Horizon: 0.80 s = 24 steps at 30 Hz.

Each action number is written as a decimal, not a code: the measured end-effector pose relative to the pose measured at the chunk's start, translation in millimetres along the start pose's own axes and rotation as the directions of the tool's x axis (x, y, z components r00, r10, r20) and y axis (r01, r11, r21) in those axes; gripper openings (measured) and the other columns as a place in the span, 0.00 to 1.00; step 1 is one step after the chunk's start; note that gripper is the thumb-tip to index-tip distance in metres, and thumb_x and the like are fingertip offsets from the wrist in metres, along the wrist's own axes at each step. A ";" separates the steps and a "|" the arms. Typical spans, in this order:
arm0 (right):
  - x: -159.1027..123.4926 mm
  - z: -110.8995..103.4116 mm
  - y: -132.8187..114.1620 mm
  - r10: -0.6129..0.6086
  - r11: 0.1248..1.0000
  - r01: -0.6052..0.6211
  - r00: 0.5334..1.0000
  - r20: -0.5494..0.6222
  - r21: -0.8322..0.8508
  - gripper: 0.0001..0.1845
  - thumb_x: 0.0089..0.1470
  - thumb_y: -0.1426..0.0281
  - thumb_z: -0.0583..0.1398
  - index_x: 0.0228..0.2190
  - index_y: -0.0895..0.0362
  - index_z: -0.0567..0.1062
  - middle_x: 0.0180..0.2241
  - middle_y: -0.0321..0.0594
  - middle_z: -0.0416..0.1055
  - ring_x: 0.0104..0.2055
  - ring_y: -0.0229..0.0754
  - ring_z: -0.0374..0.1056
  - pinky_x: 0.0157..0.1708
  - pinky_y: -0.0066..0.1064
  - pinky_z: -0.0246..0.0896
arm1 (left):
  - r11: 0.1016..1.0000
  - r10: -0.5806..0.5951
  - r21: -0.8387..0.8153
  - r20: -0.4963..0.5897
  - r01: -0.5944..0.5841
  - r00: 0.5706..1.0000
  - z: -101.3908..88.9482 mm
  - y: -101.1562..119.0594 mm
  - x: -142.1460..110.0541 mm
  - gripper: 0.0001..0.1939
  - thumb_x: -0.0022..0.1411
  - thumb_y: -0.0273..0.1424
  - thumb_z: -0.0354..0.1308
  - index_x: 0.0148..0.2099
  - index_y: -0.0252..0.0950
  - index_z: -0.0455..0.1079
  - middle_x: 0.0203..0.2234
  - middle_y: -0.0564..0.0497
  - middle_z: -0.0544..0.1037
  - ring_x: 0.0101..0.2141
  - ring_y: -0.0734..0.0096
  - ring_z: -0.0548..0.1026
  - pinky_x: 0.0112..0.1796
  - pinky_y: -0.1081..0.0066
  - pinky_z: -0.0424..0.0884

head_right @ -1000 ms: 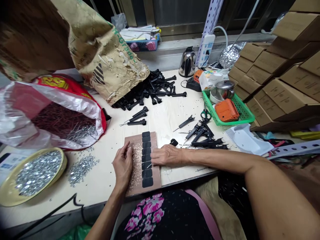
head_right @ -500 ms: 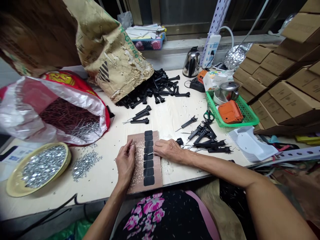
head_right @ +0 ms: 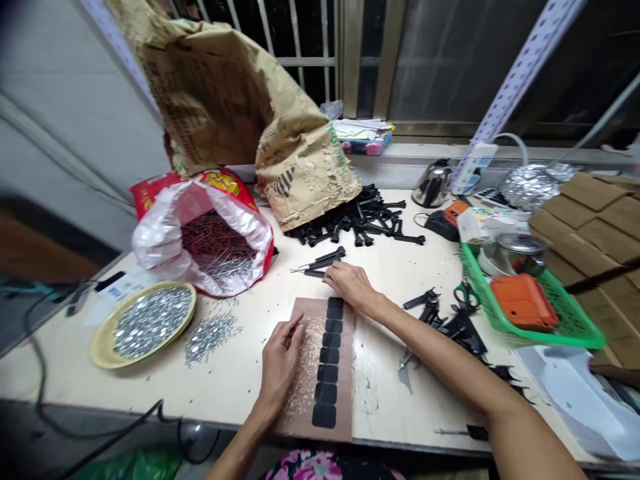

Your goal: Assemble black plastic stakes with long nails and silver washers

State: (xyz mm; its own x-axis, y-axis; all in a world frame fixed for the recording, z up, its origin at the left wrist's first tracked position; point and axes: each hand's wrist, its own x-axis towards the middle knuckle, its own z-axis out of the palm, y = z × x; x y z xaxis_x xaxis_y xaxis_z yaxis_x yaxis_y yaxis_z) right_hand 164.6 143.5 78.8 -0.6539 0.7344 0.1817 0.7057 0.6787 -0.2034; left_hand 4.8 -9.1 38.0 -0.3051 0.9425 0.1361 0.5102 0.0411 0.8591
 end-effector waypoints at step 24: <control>36.9 67.2 -21.9 0.156 0.952 -0.124 0.983 0.096 -0.281 0.16 0.62 0.68 0.47 0.46 0.51 0.70 0.41 0.45 0.63 0.41 0.47 0.57 0.33 0.32 0.54 | 0.587 0.174 0.793 0.074 -0.164 0.982 -104.9 -72.6 22.2 0.12 0.63 0.28 0.48 0.38 0.36 0.74 0.32 0.43 0.72 0.37 0.58 0.64 0.35 0.64 0.61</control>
State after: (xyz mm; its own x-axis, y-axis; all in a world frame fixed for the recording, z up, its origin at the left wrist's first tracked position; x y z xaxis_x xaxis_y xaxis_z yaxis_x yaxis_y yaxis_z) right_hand 106.7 155.4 25.3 -0.5590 0.8274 0.0543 0.8291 0.5565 0.0543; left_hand -123.3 -25.9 30.4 -0.1512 0.9572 0.2469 0.9870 0.1324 0.0912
